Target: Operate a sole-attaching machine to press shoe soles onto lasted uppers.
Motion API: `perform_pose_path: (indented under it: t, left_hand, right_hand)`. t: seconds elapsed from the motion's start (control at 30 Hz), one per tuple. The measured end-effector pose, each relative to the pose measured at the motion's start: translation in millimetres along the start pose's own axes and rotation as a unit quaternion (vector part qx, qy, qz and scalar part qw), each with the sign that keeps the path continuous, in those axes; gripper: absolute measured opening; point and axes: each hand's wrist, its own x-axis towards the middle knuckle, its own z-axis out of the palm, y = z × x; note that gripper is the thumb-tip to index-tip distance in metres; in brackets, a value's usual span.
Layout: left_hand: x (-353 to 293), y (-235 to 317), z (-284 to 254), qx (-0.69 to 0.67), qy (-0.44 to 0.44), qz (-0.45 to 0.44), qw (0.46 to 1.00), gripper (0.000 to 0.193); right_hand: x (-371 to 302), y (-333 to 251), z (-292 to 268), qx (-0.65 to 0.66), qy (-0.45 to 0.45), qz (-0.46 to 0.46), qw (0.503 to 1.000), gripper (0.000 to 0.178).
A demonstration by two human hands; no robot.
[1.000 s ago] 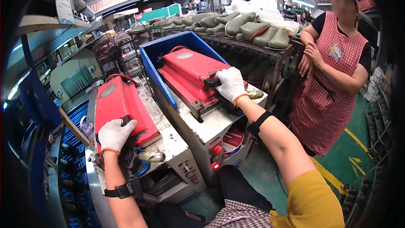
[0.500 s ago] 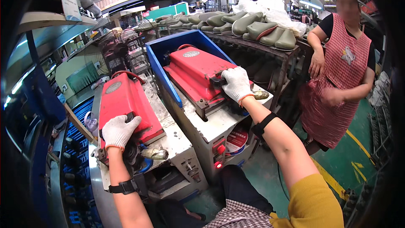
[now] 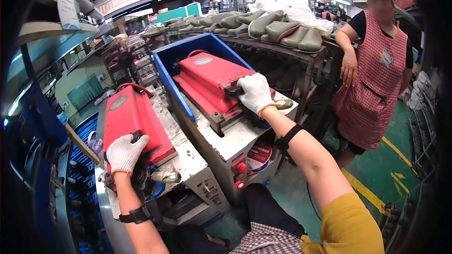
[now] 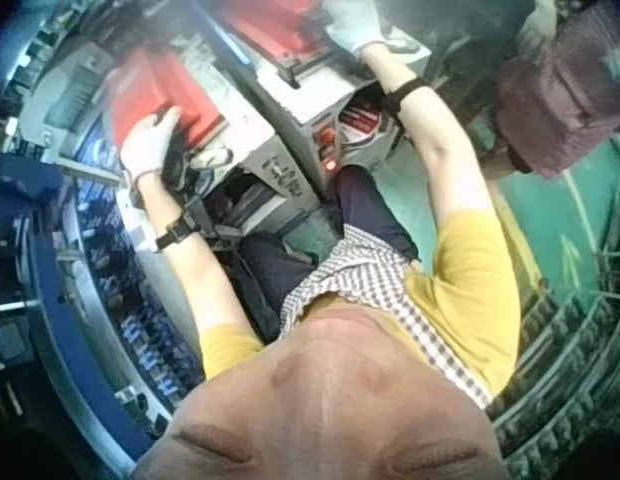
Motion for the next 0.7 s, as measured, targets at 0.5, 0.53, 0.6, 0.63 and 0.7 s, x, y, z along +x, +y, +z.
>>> perform_pose_path:
  t: [0.5, 0.53, 0.6, 0.63, 0.7]
  left_hand:
    - [2.7, -6.1, 5.0, -0.004, 0.014, 0.002, 1.000, 0.060]
    - [1.3, -6.2, 4.4, -0.006, 0.013, -0.003, 1.000, 0.060]
    - [0.6, -3.1, 3.9, -0.003, 0.015, 0.003, 1.000, 0.060]
    - [1.6, -2.5, 3.9, 0.000, 0.018, 0.012, 1.000, 0.061]
    - [2.2, -3.3, 4.4, 0.004, 0.015, 0.003, 1.000, 0.062]
  right_hand:
    - [1.8, -1.6, 3.8, 0.005, 0.007, -0.002, 1.000, 0.005]
    - [1.7, -2.3, 3.8, 0.003, 0.008, -0.001, 1.000, 0.005]
    - [-2.0, -0.6, 4.7, 0.002, 0.024, -0.005, 1.000, 0.006]
    - [-1.9, 0.5, 5.4, 0.004, 0.025, -0.006, 1.000, 0.006]
    - [0.8, 1.3, 3.6, -0.003, -0.002, 0.003, 1.000, 0.008]
